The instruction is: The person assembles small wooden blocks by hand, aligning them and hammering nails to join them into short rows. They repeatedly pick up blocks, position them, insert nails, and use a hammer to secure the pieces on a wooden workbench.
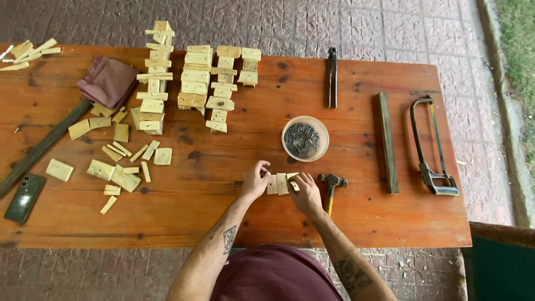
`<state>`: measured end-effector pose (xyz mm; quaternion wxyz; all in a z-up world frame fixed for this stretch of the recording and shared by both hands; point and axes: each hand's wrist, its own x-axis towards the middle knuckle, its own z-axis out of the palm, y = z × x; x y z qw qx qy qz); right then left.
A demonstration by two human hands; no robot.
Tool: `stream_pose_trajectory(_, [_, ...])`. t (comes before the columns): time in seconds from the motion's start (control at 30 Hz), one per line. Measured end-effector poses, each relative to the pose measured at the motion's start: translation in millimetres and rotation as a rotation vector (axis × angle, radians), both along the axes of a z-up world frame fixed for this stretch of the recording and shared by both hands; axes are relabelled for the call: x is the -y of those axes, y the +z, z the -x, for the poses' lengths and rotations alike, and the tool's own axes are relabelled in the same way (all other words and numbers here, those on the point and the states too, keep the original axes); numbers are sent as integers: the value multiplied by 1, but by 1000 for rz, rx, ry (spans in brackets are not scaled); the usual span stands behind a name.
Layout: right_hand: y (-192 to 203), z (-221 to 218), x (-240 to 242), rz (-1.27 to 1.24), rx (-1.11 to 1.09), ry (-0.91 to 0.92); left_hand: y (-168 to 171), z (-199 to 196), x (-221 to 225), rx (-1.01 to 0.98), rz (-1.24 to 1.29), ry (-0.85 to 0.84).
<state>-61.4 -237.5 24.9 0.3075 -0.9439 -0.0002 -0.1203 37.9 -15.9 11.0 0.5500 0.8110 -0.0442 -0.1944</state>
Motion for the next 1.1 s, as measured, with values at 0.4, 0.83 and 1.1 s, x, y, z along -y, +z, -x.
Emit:
stream_pose_trajectory(0.4, [27, -24, -32, 240, -405, 199, -19, 17, 0, 88, -36, -17])
stream_pose_trajectory(0.83, [10, -25, -29, 271, -408, 198, -26, 23, -3, 249, -234, -179])
stream_pose_trajectory(1.1, [-1, -30, -30, 255, -389, 214, -53, 25, -6, 280, -200, -164])
